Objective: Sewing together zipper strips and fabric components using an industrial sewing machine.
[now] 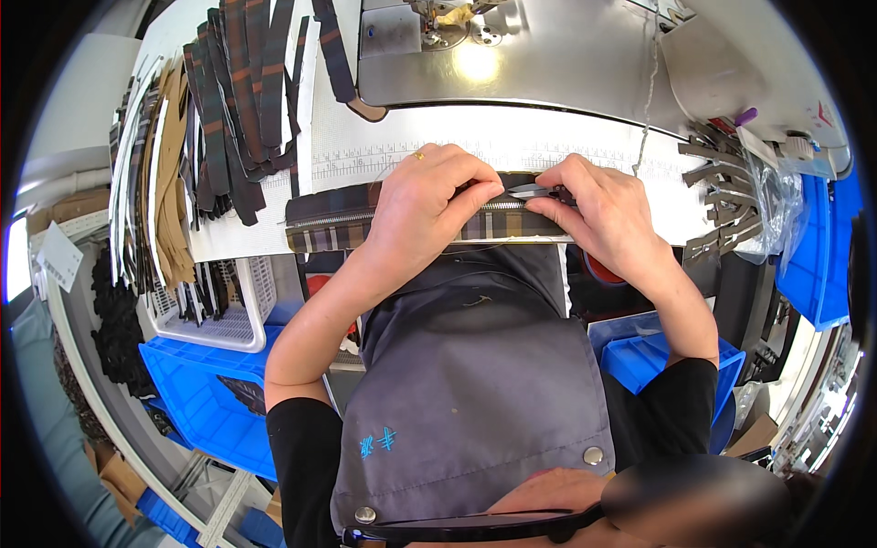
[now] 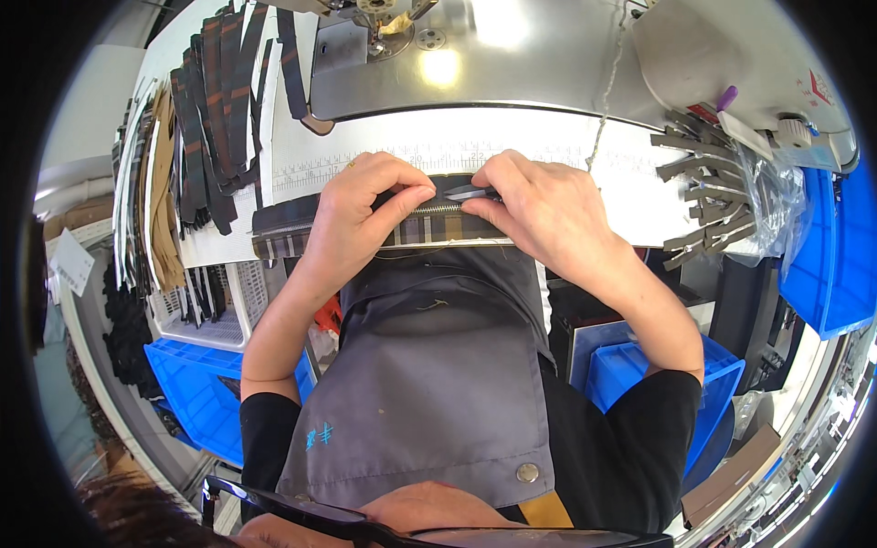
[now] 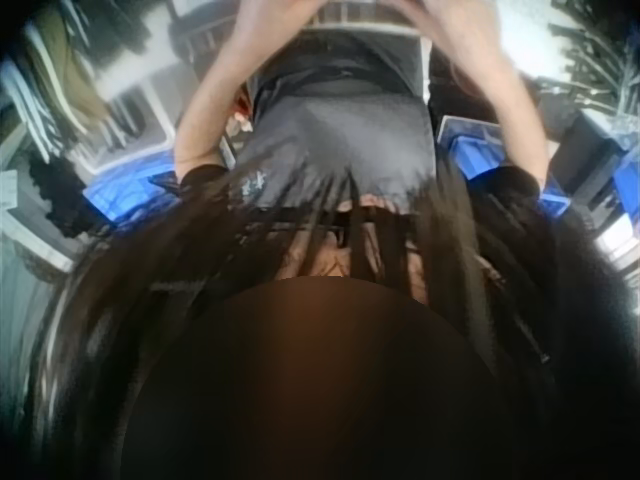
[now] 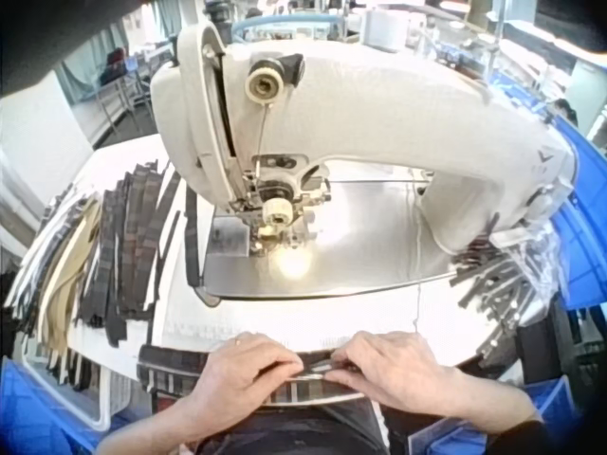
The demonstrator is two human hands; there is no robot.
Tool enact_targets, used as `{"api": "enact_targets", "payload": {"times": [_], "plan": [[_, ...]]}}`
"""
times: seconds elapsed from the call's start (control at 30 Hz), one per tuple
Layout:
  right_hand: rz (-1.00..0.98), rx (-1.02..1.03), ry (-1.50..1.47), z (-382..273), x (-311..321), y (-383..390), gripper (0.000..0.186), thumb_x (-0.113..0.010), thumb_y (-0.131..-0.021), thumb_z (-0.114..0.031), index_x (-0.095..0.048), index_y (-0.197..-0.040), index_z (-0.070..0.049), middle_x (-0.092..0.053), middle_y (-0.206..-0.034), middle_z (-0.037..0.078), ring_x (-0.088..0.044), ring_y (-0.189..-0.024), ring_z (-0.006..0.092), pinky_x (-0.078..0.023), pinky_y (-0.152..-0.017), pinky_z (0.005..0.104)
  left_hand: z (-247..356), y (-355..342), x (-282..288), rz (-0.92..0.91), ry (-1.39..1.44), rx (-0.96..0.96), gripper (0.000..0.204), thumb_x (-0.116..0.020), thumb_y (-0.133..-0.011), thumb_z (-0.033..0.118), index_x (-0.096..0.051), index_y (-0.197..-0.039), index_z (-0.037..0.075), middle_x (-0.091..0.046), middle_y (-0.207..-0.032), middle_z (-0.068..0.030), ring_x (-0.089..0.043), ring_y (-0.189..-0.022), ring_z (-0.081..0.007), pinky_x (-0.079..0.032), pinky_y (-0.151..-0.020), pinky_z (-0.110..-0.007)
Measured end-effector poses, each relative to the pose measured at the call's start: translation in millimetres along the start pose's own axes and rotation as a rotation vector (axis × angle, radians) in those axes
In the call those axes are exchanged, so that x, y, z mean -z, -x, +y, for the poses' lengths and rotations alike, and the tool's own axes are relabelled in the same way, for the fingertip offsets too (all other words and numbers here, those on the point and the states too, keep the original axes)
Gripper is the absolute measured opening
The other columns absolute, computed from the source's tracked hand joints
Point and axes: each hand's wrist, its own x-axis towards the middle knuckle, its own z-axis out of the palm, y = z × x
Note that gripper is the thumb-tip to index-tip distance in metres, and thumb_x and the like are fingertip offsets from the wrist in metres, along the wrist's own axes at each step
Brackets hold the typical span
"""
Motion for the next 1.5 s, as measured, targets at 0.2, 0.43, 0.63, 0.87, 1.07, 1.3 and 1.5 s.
{"api": "enact_targets", "payload": {"times": [0.2, 0.43, 0.63, 0.87, 1.07, 1.3, 1.5], "plan": [[-0.028, 0.048, -0.012, -0.2, 0.5, -3.3, 0.026, -0.072, -0.080, -0.025, -0.053, -0.087, -0.008, -0.060, -0.073, 0.006, -0.062, -0.060, 0.0266, -0.047, -0.051, 0.0366, 6.2, 0.1, 0.7, -0.017, 0.107, 0.080, 0.007, -0.067, -0.084, 0.009, -0.068, -0.089, 0.003, -0.066, -0.082, -0.0040, -0.057, -0.078, -0.0168, -0.043, -0.072, -0.029], [-0.057, 0.090, 0.026, 0.1, -0.9, -6.3, 0.027, -0.071, -0.080, -0.026, -0.051, -0.084, -0.008, -0.059, -0.072, 0.007, -0.061, -0.059, 0.0270, -0.046, -0.050, 0.0367, 6.9, 0.8, -1.3, -0.005, 0.085, 0.064, 0.009, -0.067, -0.085, 0.012, -0.069, -0.088, 0.004, -0.067, -0.080, -0.0030, -0.057, -0.078, -0.0168, -0.043, -0.074, -0.030], [-0.064, 0.105, 0.043, 0.9, -2.1, -7.3, 0.028, -0.071, -0.080, -0.026, -0.050, -0.084, -0.008, -0.059, -0.072, 0.007, -0.061, -0.058, 0.0264, -0.046, -0.050, 0.0362, 5.2, 1.5, -6.1, 0.056, 0.161, 0.051, 0.008, -0.065, -0.085, 0.016, -0.066, -0.083, 0.009, -0.064, -0.073, -0.0005, -0.055, -0.073, -0.0189, -0.036, -0.076, -0.034], [-0.056, 0.097, 0.038, 0.8, -1.3, -8.1, 0.028, -0.070, -0.080, -0.025, -0.049, -0.084, -0.008, -0.058, -0.071, 0.007, -0.061, -0.058, 0.0268, -0.047, -0.050, 0.0368, 3.8, 2.1, -6.1, 0.058, 0.178, 0.053, 0.009, -0.065, -0.086, 0.017, -0.066, -0.082, 0.009, -0.064, -0.073, -0.0001, -0.054, -0.073, -0.0185, -0.035, -0.077, -0.034], [-0.080, 0.120, 0.038, 2.7, -1.4, -9.5, 0.027, -0.070, -0.081, -0.025, -0.049, -0.086, -0.008, -0.059, -0.071, 0.007, -0.061, -0.060, 0.0274, -0.047, -0.050, 0.0376, 5.5, 2.0, -4.5, 0.025, 0.092, 0.065, 0.008, -0.068, -0.084, 0.013, -0.069, -0.086, 0.005, -0.068, -0.080, -0.0028, -0.058, -0.077, -0.0167, -0.043, -0.074, -0.030], [-0.107, 0.147, 0.023, 2.6, 0.2, -15.0, 0.028, -0.069, -0.082, -0.025, -0.048, -0.086, -0.007, -0.059, -0.072, 0.007, -0.061, -0.060, 0.0278, -0.045, -0.050, 0.0388, 1.6, 3.4, -7.1, 0.056, 0.122, 0.036, 0.008, -0.066, -0.085, 0.015, -0.068, -0.083, 0.007, -0.066, -0.075, -0.0013, -0.056, -0.074, -0.0171, -0.038, -0.077, -0.032], [-0.040, 0.134, -0.002, 16.1, -4.3, -5.9, 0.026, -0.070, -0.080, -0.025, -0.052, -0.086, -0.008, -0.061, -0.073, 0.006, -0.062, -0.061, 0.0269, -0.046, -0.051, 0.0376, 9.0, 2.8, 4.5, 0.132, 0.346, 0.141, 0.014, -0.062, -0.089, 0.012, -0.068, -0.084, 0.001, -0.069, -0.086, -0.0046, -0.059, -0.077, -0.0130, -0.045, -0.073, -0.029]]}}
